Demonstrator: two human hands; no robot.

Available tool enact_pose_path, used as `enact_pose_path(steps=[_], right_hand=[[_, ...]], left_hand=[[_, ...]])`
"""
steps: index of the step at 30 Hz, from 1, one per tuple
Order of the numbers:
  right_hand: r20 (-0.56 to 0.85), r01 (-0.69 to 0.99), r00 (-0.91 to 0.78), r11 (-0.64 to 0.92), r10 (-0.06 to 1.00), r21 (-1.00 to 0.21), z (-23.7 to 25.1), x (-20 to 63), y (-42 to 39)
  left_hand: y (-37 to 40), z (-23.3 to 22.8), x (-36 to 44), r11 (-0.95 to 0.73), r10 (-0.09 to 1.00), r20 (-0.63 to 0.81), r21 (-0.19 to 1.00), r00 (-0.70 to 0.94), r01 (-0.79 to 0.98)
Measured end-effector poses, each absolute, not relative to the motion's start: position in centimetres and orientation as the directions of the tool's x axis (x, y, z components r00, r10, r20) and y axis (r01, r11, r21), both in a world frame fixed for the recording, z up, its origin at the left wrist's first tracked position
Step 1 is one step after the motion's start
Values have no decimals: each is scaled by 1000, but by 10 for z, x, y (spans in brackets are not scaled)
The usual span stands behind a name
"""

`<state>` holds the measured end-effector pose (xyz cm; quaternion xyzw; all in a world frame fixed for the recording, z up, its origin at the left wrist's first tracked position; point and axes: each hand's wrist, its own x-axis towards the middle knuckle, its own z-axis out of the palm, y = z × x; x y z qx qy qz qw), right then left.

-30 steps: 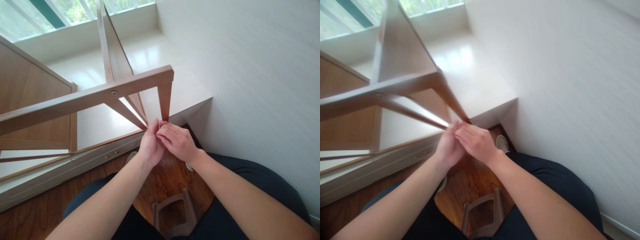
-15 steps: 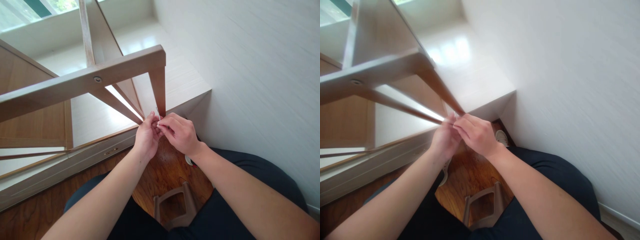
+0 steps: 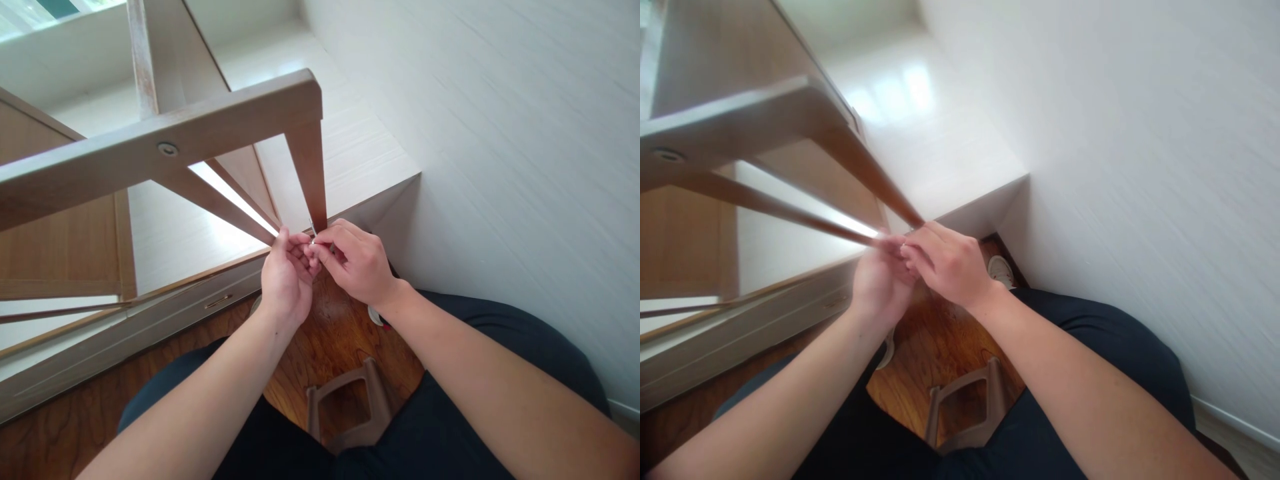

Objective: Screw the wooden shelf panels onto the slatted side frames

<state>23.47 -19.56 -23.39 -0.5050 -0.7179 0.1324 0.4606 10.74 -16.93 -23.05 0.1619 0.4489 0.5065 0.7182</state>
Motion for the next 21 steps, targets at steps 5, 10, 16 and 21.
enact_pose_path(steps=[5,10,16,21], right_hand=[[562,608,-41,468,826,-642,-232,236,-196],[578,577,-58,500,814,-646,-235,233,-197],[586,579,-102,527,804,-622,-244,227,-199],[635,588,-140,580,760,-564,-246,220,-207]], left_hand=[[-171,-230,103,456,862,-500,689,86,-563],[-173,-230,99,520,841,-512,678,175,-519],[-177,-224,102,633,770,-582,649,260,-422],[-173,-230,107,641,768,-575,679,282,-358]])
